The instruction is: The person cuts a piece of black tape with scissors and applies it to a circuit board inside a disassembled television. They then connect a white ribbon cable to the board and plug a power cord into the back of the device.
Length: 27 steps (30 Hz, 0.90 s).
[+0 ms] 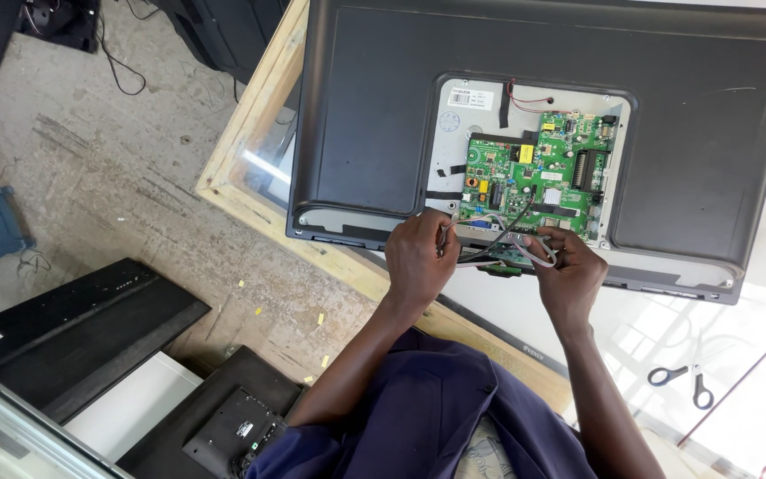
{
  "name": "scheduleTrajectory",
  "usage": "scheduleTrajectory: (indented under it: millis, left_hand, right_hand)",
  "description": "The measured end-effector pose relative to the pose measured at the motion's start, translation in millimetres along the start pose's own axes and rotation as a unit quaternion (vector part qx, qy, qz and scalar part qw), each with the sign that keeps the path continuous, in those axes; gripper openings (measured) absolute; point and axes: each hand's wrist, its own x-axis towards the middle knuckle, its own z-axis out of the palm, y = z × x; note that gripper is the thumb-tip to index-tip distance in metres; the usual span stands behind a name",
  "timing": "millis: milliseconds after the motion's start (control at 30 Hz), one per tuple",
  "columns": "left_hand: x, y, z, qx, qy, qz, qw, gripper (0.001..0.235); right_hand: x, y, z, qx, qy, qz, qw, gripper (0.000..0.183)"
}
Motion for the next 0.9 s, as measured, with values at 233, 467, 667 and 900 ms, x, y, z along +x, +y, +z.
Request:
scheduleTrajectory:
  millis: [233,467,667,900]
  left_hand:
    - [-11,2,-4,-0.192,0.045,-0.112,0.974,0.004]
    - [-20,-5,4,-0.548,0.038,-0.212,0.808,0.006]
    - [-27,-13,11,-0.638,0.030,-0.199,0.743,0.008]
    - [-27,-11,-6,-0.627,0.012,-0.120,0.770,0.013]
  right_hand:
    - [4,-9,-1,0.004,-0.013,-0.043,0.999,0.013]
    - [9,1,3,-0.025,-0.056,-0.097,0.993,0.014]
    - [12,3,3,-0.023,-0.113,-0.110,0.987,0.019]
    - [15,8,-3,-0.051,-0.079,-0.168,0.981,0.023]
